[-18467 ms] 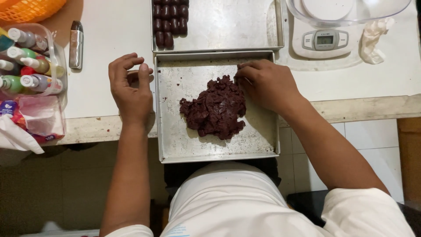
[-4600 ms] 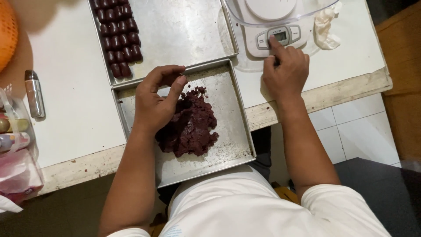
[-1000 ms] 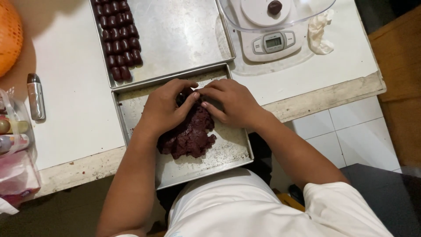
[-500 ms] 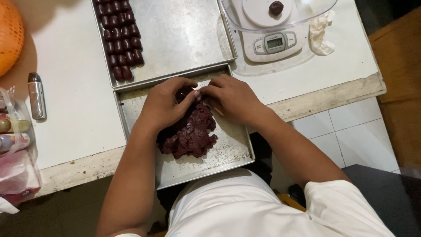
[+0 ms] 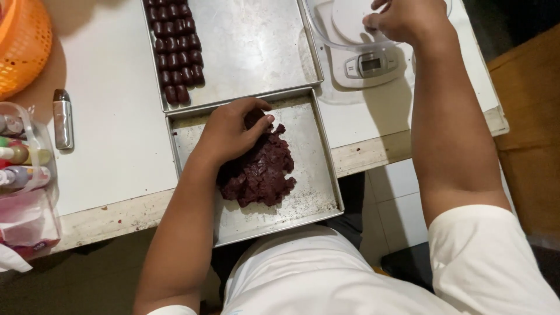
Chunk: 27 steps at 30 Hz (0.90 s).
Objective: Portioning a dark filling paste using a digital scale and rolling each portion into a cylindrical shape by hand.
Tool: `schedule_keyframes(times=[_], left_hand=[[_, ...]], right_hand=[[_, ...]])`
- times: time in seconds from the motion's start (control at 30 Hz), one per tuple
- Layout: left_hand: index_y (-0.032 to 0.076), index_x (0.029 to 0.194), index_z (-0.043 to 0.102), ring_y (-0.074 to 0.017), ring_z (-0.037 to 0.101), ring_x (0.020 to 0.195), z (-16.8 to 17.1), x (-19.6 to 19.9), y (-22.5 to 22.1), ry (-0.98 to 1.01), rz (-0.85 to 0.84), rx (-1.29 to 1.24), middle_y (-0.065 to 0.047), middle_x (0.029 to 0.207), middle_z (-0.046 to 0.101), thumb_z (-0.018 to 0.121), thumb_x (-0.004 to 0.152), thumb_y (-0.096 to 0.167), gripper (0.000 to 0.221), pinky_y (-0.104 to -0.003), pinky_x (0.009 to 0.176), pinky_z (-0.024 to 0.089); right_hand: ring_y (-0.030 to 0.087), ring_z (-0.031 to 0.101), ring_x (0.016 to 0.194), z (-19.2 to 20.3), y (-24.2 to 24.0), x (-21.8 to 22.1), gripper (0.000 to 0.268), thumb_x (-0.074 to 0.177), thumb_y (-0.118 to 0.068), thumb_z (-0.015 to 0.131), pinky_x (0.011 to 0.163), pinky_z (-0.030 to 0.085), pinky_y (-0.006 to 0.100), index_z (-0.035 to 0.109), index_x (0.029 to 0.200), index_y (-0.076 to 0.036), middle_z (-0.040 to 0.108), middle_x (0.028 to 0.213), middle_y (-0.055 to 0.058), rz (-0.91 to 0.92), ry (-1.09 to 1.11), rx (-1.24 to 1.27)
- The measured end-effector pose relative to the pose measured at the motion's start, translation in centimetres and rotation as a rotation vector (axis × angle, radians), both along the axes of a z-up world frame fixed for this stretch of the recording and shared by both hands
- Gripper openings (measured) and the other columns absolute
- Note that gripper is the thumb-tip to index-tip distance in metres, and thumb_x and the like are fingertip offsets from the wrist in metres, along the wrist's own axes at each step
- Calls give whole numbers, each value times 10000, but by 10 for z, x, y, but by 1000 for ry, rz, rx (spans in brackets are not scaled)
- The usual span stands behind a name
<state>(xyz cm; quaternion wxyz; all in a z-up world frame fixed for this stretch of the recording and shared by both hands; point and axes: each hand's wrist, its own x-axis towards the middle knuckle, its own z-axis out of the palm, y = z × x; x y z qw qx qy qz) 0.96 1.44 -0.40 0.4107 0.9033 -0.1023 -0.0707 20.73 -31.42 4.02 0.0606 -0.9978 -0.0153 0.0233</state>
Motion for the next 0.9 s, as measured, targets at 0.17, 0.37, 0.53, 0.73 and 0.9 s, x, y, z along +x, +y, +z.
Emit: schedule_keyframes(times=[0.17,0.37,0.53,0.73,0.9], left_hand=[[172,1208,703,-223,683,1141,0,-2,-1,-16,2,-36,-8,1226,748,623,976,368,314,-382,924,517],[99,1318,580,-252,662,1242,10,0,-9,-104,160,-725,-132,1287,684,553,1051,282,324,-386,1052,617],[45,1562,327,-367,329,1531,23,6,-6,207,164,-1733,-255,1649,309,426,882,679,935,-484,1240,362],[111,1587,358,-278,250,1617,2,7,14,-8,38,-1846,-143,1683,328,385,1016,646,783,-451,1367,137],[135,1639,247,-246,89,1661,19,8,5,-16,32,-1733,-110,1753,147,302,961,730,904,-434,1375,22]], right_hand=[[286,681,959,0,-2,12,294,837,-552,844,833,458,436,777,1003,-318,762,974,31,-75,171,-50],[218,662,851,7,84,-59,180,1083,-221,741,683,541,374,741,1191,-76,767,1084,85,550,-294,360],[338,771,1082,-29,174,-113,311,991,-203,812,937,664,473,705,1241,-54,762,1202,154,1196,-632,641],[261,190,1600,-52,189,-131,562,1139,-327,449,1368,147,429,311,1619,-69,265,1692,166,1478,-341,385],[235,385,1585,-46,181,-119,528,1139,-352,480,1363,208,467,356,1579,-87,327,1662,136,1357,-395,454]])
